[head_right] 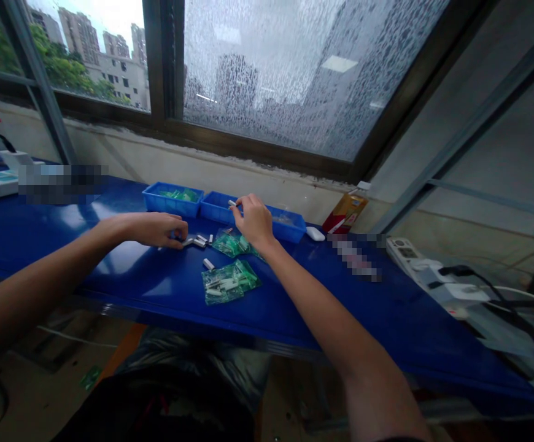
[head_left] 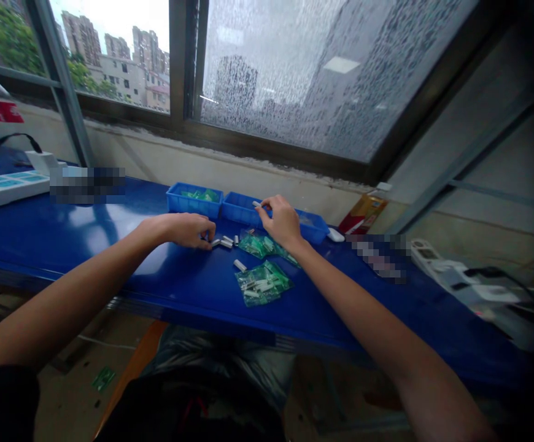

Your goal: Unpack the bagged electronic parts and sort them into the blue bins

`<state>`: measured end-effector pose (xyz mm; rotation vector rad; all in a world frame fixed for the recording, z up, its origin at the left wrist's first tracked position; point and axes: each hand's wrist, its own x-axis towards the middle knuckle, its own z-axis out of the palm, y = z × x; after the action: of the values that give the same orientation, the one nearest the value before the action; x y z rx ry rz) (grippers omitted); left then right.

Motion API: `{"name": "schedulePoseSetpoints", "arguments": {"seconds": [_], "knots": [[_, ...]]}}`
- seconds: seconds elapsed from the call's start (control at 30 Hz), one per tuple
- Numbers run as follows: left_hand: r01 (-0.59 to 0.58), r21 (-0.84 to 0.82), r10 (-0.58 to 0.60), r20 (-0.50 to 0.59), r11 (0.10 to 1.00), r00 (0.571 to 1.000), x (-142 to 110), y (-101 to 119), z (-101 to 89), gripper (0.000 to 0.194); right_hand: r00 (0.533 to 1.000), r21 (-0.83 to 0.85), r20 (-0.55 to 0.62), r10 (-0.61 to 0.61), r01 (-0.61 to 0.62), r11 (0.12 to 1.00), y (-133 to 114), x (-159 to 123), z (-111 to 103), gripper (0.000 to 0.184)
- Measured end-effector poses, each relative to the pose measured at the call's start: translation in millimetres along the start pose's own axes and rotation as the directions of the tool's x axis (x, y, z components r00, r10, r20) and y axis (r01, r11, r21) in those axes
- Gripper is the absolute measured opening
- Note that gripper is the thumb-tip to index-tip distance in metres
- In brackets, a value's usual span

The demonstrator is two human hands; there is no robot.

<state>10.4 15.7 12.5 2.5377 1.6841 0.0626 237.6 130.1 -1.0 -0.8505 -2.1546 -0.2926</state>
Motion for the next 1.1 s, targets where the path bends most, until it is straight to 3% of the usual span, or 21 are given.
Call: {"name": "schedulePoseSetpoints", "arguments": {"seconds": [0.1, 0.2, 0.4, 0.57, 0.73, 0.87, 1.1], "knots": [[0.002, -0.007, -0.002, -0.052, 1.0, 0.999, 4, 0, 3.8, 0.017, 0.999, -0.011, -0.018, 0.036, -0.036, 0.999, 8, -2, 5, 0.031], [0.011, -0.027, -0.013, -0.093, 1.0, 0.996, 6, 1, 5.2, 0.02, 0.999, 0.048, -0.039, 0.014, -0.012, 0.999, 5, -12, -3, 0.034], [0.037, -0.009, -0.038, -0.115, 0.999, 0.993, 9, 4, 7.8, 0.02, 0.981, 0.173, 0.109, -0.162, 0.142, 0.975, -38, -28, -29, 0.029], [0.025, 0.024, -0.021, -0.149, 0.999, 0.989, 12, 1, 9.1, 0.021, 0.933, 0.19, 0.213, -0.289, 0.251, 0.949, -61, -34, -27, 0.028], [-0.076, 0.02, 0.078, -0.22, 0.997, 0.972, 12, 10, 3.5, 0.028, 0.926, 0.194, 0.22, -0.305, 0.265, 0.944, -57, -38, -20, 0.025], [-0.195, -0.009, 0.189, -0.211, 0.981, 0.959, 12, 19, 3.7, 0.024, 0.923, 0.187, 0.22, -0.316, 0.278, 0.942, -54, -38, -18, 0.019], [-0.233, -0.017, 0.221, -0.263, 0.972, 0.939, 12, 24, 3.7, 0.027, 0.933, 0.158, 0.198, -0.299, 0.271, 0.95, -55, -37, -19, 0.012]]}}
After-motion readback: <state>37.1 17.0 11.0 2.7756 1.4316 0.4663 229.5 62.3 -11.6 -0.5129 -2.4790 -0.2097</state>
